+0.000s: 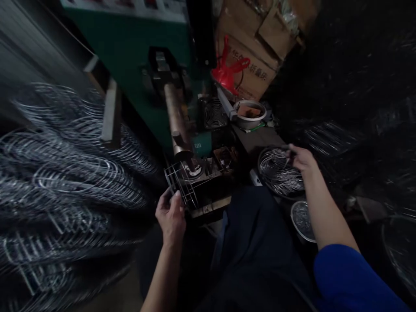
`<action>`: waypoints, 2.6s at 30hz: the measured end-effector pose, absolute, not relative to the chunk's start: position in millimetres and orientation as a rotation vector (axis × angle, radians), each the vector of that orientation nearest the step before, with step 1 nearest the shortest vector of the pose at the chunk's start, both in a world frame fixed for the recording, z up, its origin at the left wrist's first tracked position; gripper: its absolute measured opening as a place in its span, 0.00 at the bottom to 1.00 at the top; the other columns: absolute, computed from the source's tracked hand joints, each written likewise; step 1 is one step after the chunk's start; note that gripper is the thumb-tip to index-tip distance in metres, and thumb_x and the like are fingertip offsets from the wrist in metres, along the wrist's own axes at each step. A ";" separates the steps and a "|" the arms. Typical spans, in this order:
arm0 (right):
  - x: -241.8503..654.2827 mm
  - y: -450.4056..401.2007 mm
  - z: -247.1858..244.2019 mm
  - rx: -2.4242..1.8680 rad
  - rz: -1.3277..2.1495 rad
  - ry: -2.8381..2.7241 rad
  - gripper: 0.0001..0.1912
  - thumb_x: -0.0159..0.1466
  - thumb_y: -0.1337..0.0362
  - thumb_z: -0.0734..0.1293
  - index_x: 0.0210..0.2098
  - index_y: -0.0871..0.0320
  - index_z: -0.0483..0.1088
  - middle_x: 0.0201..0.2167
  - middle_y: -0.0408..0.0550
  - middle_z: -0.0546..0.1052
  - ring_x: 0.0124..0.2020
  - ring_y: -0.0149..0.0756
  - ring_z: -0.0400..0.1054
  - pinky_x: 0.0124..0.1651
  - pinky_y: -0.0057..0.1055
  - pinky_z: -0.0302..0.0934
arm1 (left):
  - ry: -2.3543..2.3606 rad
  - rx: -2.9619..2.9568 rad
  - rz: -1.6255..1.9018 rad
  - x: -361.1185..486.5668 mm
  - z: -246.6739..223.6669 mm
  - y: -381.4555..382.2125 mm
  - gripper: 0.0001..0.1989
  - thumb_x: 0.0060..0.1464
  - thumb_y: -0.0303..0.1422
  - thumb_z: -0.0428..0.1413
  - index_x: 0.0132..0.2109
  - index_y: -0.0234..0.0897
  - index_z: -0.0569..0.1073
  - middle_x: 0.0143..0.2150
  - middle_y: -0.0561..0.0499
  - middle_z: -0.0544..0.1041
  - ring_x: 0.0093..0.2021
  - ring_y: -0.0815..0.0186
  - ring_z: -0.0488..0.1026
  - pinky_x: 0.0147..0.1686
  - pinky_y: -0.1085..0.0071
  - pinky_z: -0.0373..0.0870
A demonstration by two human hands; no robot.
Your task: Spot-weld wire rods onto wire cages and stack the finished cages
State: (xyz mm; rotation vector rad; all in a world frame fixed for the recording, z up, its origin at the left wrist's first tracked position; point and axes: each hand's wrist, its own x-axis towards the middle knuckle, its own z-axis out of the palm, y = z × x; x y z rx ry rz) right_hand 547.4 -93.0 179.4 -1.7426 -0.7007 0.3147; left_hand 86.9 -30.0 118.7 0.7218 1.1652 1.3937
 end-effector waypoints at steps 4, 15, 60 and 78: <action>478.5 -68.3 174.9 -1.721 0.898 -1.197 0.22 0.53 0.46 0.76 0.33 0.60 0.79 0.25 0.49 0.77 0.25 0.36 0.69 0.29 0.31 0.61 | 1.171 0.678 1.351 86.2 119.1 -58.5 0.27 0.42 0.40 0.69 0.50 0.35 0.76 0.21 0.61 0.65 0.16 0.79 0.56 0.16 0.81 0.54; 343.7 -41.0 140.6 -1.412 0.727 -1.337 0.28 0.55 0.42 0.72 0.17 0.57 0.60 0.20 0.39 0.59 0.25 0.30 0.53 0.31 0.30 0.49 | 1.144 0.618 1.307 81.7 110.7 -83.2 0.29 0.46 0.43 0.68 0.53 0.35 0.74 0.23 0.60 0.65 0.19 0.78 0.57 0.18 0.79 0.54; 354.6 18.3 114.5 -1.378 0.888 -1.230 0.30 0.52 0.46 0.76 0.15 0.57 0.56 0.17 0.37 0.54 0.23 0.27 0.46 0.28 0.28 0.45 | 0.995 0.580 1.391 103.0 108.3 -35.1 0.28 0.50 0.42 0.67 0.54 0.33 0.74 0.22 0.62 0.60 0.20 0.77 0.53 0.18 0.80 0.54; 356.3 22.1 113.7 -1.399 0.885 -1.212 0.30 0.49 0.45 0.77 0.15 0.57 0.57 0.17 0.37 0.55 0.23 0.27 0.47 0.28 0.28 0.45 | 0.977 0.572 1.402 104.2 108.1 -31.8 0.26 0.49 0.41 0.67 0.53 0.33 0.75 0.21 0.61 0.61 0.19 0.78 0.54 0.19 0.80 0.53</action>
